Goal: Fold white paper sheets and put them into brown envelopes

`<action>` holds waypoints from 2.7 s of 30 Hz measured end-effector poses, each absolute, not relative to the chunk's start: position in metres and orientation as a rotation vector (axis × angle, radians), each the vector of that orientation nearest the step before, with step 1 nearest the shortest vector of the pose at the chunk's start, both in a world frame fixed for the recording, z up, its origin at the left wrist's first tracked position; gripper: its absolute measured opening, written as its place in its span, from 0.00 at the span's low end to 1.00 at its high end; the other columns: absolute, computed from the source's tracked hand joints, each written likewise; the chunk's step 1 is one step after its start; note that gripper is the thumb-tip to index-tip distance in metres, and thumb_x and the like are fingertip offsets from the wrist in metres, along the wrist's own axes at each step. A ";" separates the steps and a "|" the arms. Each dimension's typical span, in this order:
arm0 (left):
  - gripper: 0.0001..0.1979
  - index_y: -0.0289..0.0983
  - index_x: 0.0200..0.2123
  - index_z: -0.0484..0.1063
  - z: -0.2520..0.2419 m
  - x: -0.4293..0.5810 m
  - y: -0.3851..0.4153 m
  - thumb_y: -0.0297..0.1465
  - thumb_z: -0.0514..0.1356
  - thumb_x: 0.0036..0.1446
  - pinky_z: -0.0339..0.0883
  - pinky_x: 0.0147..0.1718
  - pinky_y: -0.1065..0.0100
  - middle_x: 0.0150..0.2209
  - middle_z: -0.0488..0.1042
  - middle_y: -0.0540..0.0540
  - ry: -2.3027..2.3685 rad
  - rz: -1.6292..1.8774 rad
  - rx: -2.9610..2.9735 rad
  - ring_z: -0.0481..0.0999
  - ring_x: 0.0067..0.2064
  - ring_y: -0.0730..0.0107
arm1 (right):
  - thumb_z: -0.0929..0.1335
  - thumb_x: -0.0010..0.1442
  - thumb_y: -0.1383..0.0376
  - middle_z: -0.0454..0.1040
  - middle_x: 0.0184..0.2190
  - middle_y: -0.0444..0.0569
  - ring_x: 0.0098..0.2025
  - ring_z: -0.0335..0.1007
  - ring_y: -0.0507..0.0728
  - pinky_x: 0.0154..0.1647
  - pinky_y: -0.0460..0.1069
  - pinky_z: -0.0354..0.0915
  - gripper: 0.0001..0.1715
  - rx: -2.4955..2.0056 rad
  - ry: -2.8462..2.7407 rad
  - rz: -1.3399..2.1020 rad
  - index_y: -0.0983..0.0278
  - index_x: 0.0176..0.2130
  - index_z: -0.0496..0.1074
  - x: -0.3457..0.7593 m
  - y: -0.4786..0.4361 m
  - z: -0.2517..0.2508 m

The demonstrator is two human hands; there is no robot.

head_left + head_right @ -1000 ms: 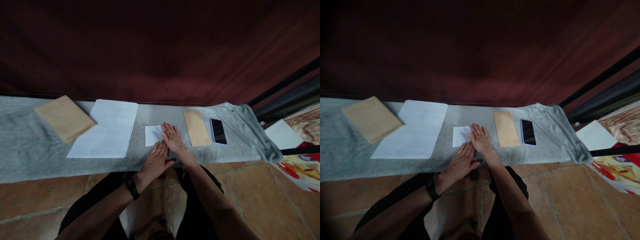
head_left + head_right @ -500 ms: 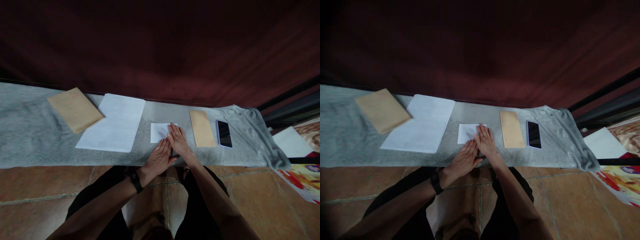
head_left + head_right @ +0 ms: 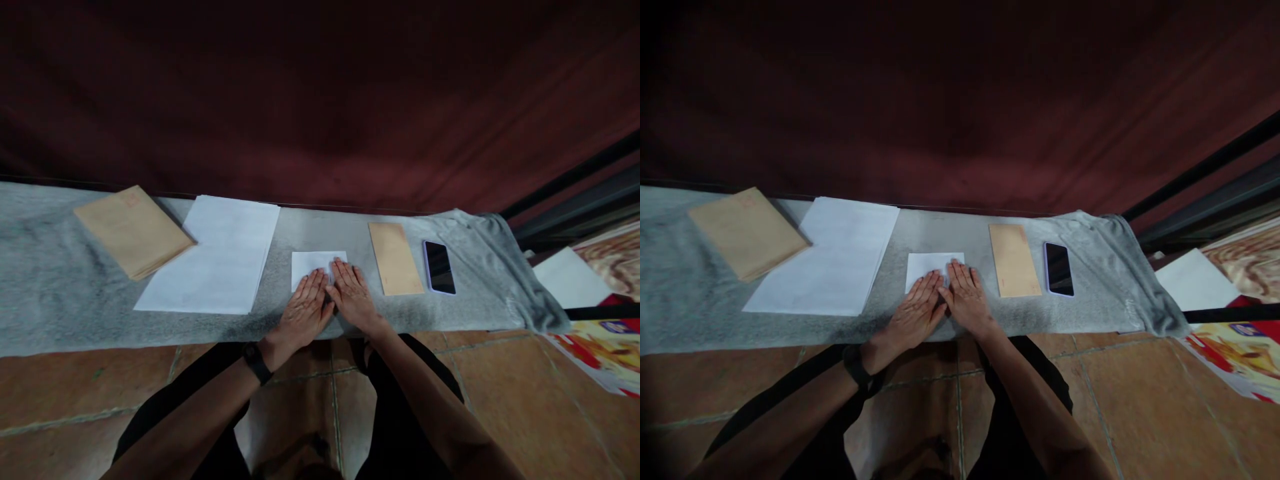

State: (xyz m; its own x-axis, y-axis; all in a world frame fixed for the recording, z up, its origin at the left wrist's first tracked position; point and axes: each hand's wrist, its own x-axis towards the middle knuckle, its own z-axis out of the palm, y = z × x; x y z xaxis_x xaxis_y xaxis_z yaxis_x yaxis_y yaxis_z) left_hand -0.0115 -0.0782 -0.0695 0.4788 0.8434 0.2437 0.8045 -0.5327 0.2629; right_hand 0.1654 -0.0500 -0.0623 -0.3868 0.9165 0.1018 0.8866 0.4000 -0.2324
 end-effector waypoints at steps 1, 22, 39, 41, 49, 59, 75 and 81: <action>0.32 0.26 0.73 0.49 -0.070 -0.013 -0.077 0.38 0.46 0.73 0.51 0.73 0.48 0.74 0.54 0.29 1.474 0.537 2.597 0.48 0.76 0.53 | 0.55 0.77 0.55 0.48 0.76 0.56 0.78 0.41 0.61 0.77 0.62 0.42 0.36 -1.599 -2.445 0.202 0.69 0.75 0.48 0.166 -0.051 -0.062; 0.35 0.21 0.72 0.53 -0.073 -0.035 -0.041 0.42 0.42 0.73 0.51 0.72 0.44 0.73 0.53 0.26 1.841 0.483 2.412 0.52 0.75 0.46 | 0.58 0.76 0.51 0.52 0.75 0.60 0.76 0.48 0.65 0.75 0.64 0.45 0.39 -1.707 -2.319 0.179 0.70 0.75 0.49 0.178 -0.066 -0.069; 0.33 0.26 0.73 0.49 -0.078 0.005 -0.026 0.25 0.44 0.66 0.50 0.73 0.49 0.74 0.53 0.31 1.687 0.418 2.494 0.47 0.76 0.57 | 0.51 0.78 0.55 0.52 0.75 0.56 0.77 0.45 0.61 0.76 0.62 0.46 0.35 -1.716 -2.290 0.342 0.69 0.74 0.53 0.138 -0.036 -0.056; 0.32 0.27 0.73 0.50 -0.078 0.001 -0.023 0.26 0.43 0.67 0.51 0.72 0.49 0.74 0.54 0.32 1.705 0.434 2.490 0.48 0.76 0.57 | 0.51 0.78 0.54 0.53 0.74 0.57 0.77 0.45 0.61 0.76 0.62 0.45 0.35 -1.725 -2.284 0.330 0.69 0.74 0.53 0.135 -0.035 -0.059; 0.31 0.23 0.72 0.52 -0.070 -0.015 -0.021 0.30 0.42 0.70 0.45 0.74 0.51 0.74 0.53 0.31 1.830 0.426 2.424 0.47 0.76 0.55 | 0.55 0.77 0.53 0.54 0.74 0.62 0.76 0.48 0.66 0.75 0.65 0.46 0.37 -1.745 -2.221 0.160 0.72 0.74 0.53 0.139 -0.033 -0.072; 0.33 0.23 0.73 0.51 -0.071 -0.034 -0.023 0.37 0.41 0.73 0.44 0.74 0.52 0.75 0.51 0.32 1.944 0.389 2.341 0.49 0.76 0.54 | 0.54 0.77 0.52 0.55 0.73 0.63 0.75 0.51 0.67 0.74 0.64 0.47 0.38 -1.758 -2.192 0.008 0.73 0.74 0.52 0.154 -0.034 -0.079; 0.33 0.22 0.72 0.53 -0.071 -0.046 -0.029 0.38 0.43 0.72 0.46 0.73 0.51 0.74 0.52 0.31 2.023 0.396 2.268 0.51 0.75 0.50 | 0.54 0.77 0.55 0.57 0.73 0.62 0.74 0.54 0.67 0.72 0.64 0.52 0.36 -1.819 -2.166 -0.040 0.73 0.73 0.54 0.173 -0.036 -0.083; 0.33 0.21 0.71 0.54 -0.068 -0.049 -0.032 0.37 0.43 0.72 0.50 0.72 0.48 0.74 0.53 0.29 2.060 0.422 2.248 0.53 0.75 0.46 | 0.55 0.77 0.57 0.54 0.74 0.65 0.74 0.52 0.68 0.72 0.65 0.52 0.36 -1.873 -2.122 -0.028 0.75 0.73 0.54 0.174 -0.039 -0.077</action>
